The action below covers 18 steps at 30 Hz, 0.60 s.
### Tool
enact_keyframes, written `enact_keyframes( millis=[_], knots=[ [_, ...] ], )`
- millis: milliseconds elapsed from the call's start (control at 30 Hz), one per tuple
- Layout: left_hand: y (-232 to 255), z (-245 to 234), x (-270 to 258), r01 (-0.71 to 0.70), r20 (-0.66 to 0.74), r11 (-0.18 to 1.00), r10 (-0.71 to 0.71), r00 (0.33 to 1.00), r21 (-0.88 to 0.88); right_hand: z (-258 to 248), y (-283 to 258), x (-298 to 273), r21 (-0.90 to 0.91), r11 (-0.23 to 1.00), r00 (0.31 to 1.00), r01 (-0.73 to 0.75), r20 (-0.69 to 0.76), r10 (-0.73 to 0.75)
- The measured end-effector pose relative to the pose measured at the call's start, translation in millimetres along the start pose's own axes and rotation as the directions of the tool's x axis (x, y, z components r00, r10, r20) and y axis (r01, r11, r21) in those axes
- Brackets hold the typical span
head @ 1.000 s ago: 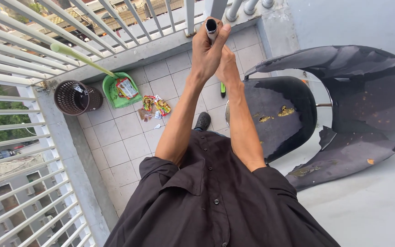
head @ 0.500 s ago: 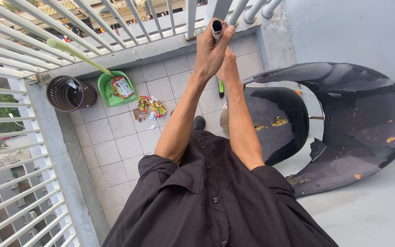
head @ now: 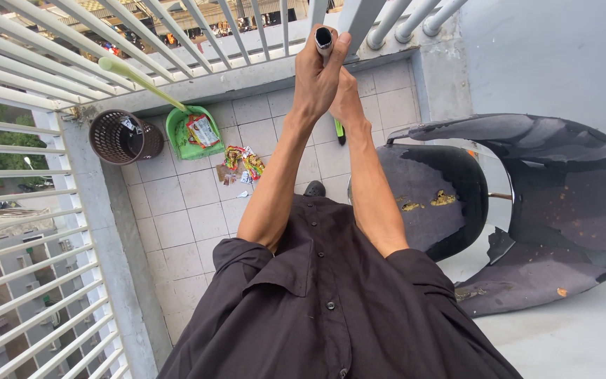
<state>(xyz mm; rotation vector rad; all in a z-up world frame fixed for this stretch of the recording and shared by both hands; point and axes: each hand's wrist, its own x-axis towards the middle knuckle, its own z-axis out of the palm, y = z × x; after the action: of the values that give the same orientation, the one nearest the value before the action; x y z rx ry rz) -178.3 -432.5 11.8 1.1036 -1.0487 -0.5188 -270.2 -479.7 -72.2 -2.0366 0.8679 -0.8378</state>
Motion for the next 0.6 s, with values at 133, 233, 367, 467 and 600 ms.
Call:
enact_keyframes(
  millis=[133,233,367,467,600],
  knots=[
    [-8.5,-14.5,5.4,-0.021,-0.021,0.999,0.022,1.0,0.042,18.9,8.0,9.2,0.016,1.0,0.997,0.023,0.067,-0.025],
    [-3.4,-28.0,10.6,-0.007,-0.033,0.998,0.009,0.999,0.057,32.2,6.6,16.2,-0.013,1.0,0.995,-0.024,0.101,0.025],
    [1.8,-44.9,12.9,-0.035,-0.065,0.995,0.041,0.997,0.091,48.1,4.8,19.9,0.09,0.996,0.993,0.02,0.118,-0.03],
    [4.7,-57.5,11.5,-0.025,-0.084,0.995,0.033,0.996,0.095,60.4,2.6,21.2,0.107,0.993,0.988,0.048,0.139,-0.062],
    [9.9,-68.4,6.7,-0.024,-0.123,0.994,0.038,0.992,0.11,68.6,-2.0,19.8,0.161,0.982,0.981,0.102,0.148,-0.126]
  ],
)
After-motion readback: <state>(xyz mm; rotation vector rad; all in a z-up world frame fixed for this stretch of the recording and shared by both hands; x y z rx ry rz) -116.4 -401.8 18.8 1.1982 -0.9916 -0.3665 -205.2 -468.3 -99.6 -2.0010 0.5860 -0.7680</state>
